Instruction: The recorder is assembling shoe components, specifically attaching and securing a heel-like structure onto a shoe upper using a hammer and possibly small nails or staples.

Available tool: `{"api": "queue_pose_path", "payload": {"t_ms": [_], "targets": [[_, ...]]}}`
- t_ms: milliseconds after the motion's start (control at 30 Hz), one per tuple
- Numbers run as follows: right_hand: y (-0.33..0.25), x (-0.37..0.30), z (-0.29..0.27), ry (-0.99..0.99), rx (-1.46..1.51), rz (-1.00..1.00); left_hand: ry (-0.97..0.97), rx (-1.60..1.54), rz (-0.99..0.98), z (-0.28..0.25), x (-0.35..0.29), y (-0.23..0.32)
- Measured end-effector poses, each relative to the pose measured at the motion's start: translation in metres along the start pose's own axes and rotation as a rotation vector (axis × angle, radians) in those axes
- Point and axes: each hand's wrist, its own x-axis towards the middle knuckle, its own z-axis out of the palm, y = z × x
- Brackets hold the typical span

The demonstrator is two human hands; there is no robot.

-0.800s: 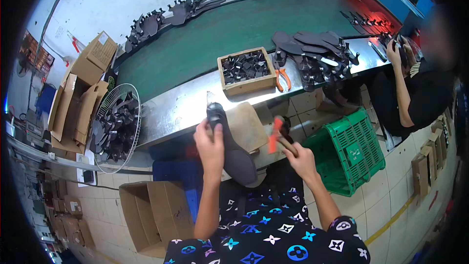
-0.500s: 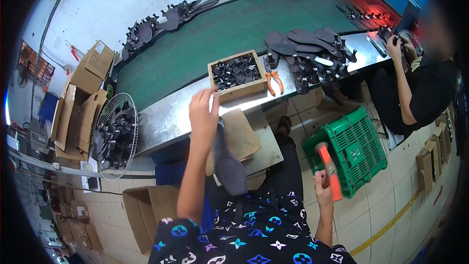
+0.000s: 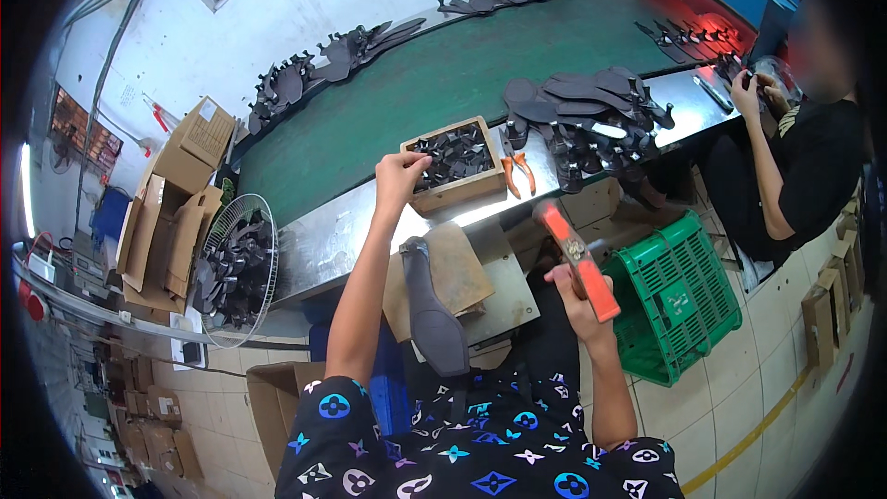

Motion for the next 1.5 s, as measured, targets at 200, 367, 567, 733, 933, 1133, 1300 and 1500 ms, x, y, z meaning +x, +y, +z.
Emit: {"api": "queue_pose_path", "payload": {"t_ms": [200, 367, 567, 733, 933, 1133, 1300, 1500], "targets": [[-0.041, 0.047, 0.026, -0.066, 0.344, 0.008, -0.066, -0.735, 0.011, -0.038, -0.106, 0.071], [-0.096, 0.058, 0.056, -0.185, 0.543, -0.002, -0.067, -0.994, 0.098, -0.065, -0.182, 0.101], [-0.118, 0.046, 0.083, -0.351, 0.541, -0.003, -0.086, -0.99, 0.058, -0.077, -0.215, 0.09], [-0.115, 0.035, 0.102, -0.353, 0.63, 0.067, -0.169, -1.368, -0.154, -0.074, -0.225, 0.069], [-0.095, 0.031, 0.109, -0.415, 0.589, 0.235, -0.319, -1.572, -0.383, -0.071, -0.229, 0.051], [-0.071, 0.039, 0.125, -0.333, 0.603, 0.095, -0.042, -0.788, -0.094, -0.045, -0.201, 0.001], [-0.044, 0.069, 0.143, -0.415, 0.365, 0.11, 0.264, 0.01, 0.259, -0.035, -0.15, -0.056], [-0.009, 0.085, 0.158, -0.574, 0.285, 0.171, 0.052, -0.24, 0.189, -0.027, -0.154, -0.06]]}}
